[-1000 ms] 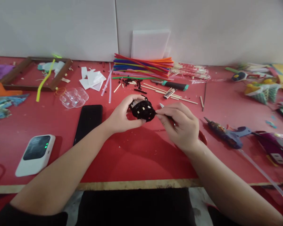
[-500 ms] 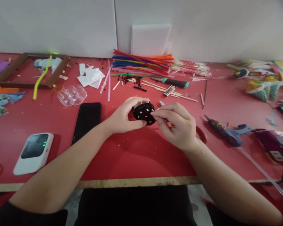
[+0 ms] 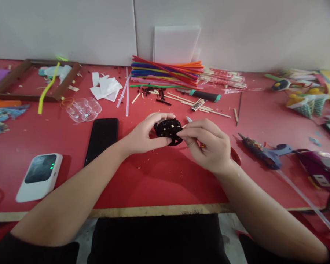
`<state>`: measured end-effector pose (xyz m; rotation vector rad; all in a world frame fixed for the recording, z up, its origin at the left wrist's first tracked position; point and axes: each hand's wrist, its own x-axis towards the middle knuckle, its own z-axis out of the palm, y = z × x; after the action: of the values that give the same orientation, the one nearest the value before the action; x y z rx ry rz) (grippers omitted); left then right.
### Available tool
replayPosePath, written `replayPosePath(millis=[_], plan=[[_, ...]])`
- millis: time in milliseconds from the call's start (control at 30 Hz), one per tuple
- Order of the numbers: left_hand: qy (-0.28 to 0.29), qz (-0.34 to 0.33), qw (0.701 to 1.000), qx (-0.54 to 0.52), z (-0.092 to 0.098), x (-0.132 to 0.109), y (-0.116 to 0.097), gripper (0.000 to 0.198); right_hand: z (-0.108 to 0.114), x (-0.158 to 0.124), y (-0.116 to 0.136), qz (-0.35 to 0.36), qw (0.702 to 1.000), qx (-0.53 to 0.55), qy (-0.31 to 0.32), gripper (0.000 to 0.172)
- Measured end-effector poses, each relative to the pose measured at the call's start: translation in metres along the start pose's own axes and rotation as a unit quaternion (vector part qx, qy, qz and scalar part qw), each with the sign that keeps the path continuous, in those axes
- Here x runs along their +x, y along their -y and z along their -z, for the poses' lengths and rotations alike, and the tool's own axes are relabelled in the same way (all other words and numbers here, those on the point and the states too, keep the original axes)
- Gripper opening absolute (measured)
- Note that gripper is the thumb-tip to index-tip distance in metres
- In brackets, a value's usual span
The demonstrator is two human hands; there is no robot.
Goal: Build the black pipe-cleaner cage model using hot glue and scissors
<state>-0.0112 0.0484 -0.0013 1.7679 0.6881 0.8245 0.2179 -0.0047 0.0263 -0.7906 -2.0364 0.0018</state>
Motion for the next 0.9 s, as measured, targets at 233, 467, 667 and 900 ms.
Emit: replayPosePath(millis=[233,467,667,900], plan=[[0.008,0.009,0.999,-0.044,0.001,-0.002,0.003,0.064,0.002,0.002,0.003,-0.008,1.0,0.005,0.023,0.027],[-0.023,-0.009,0.999,-0.046,-0.001,-0.001,-0.003,0.058,-0.001,0.0,0.005,0.002,1.0,-0.001,0.015,0.025],[-0.036,-0.048,0.998,-0.003,0.0,-0.001,0.001,0.052,-0.005,0.002,0.008,-0.016,0.999,-0.004,-0.032,0.023],[-0.088,-0.111,0.985,0.097,-0.005,0.001,-0.002,0.052,-0.01,-0.002,0.01,-0.044,0.997,-0.018,-0.061,0.026]])
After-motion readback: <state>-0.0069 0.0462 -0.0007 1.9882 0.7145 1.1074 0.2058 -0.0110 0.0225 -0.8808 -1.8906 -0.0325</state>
